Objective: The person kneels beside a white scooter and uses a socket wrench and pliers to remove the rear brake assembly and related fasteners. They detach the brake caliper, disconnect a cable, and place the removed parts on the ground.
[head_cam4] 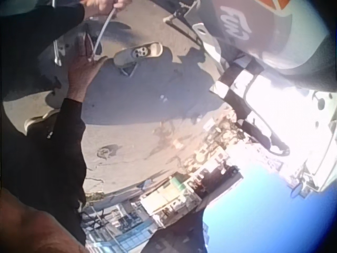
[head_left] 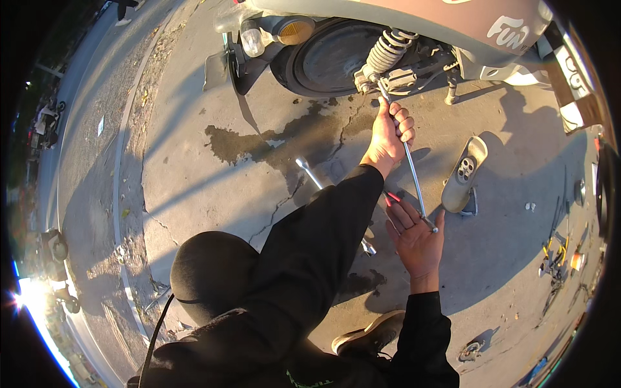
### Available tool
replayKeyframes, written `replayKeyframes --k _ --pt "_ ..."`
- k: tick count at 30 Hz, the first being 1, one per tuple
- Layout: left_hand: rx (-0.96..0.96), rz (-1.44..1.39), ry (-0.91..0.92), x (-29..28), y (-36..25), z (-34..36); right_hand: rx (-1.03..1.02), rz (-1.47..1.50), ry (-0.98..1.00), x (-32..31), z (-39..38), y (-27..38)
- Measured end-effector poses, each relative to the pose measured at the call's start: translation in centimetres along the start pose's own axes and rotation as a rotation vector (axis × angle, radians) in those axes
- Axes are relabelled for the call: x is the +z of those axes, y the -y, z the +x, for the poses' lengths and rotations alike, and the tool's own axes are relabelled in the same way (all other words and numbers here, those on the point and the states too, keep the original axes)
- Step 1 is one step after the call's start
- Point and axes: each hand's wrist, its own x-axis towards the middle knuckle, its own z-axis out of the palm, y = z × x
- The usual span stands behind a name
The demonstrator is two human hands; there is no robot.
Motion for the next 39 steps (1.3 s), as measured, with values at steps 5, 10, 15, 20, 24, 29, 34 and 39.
replayKeyframes --k 5,10,15,20,24,29,34,39 --pt "0.093 0.163 -0.243 0.9 0.2 0.3 -0.312 -1.115 -0.255 0.5 1.8 2.1" --pt "0.206 0.449 -0.261 0.2 -1.2 0.1 -0.574 -1.736 0.211 1.0 1.9 6.3" --pt "0.101 0.199 -0.153 -0.4 -1.2 0.9 0.043 -1.214 0.251 3.2 7.5 9.6" --pt "0.227 0.212 -0.251 -0.2 -2.5 2.2 0.266 -1.229 0.276 3.8 11.5 10.2" --pt "0.254 0.278 -0.269 -0.4 -4.5 2.9 -0.033 -1.530 0.189 3.9 10.8 8.8" --pt "0.194 0.197 -0.284 -0.8 -5.5 3.1 -0.028 -1.632 -0.067 6.1 8.5 8.1" --pt "0.219 0.159 -0.280 -1.3 -5.4 3.0 0.066 -1.643 0.085 2.3 0.6 9.4" --pt "0.224 0.187 -0.363 -1.7 -5.5 3.4 0.369 -1.351 0.146 -7.2 -5.4 7.2"
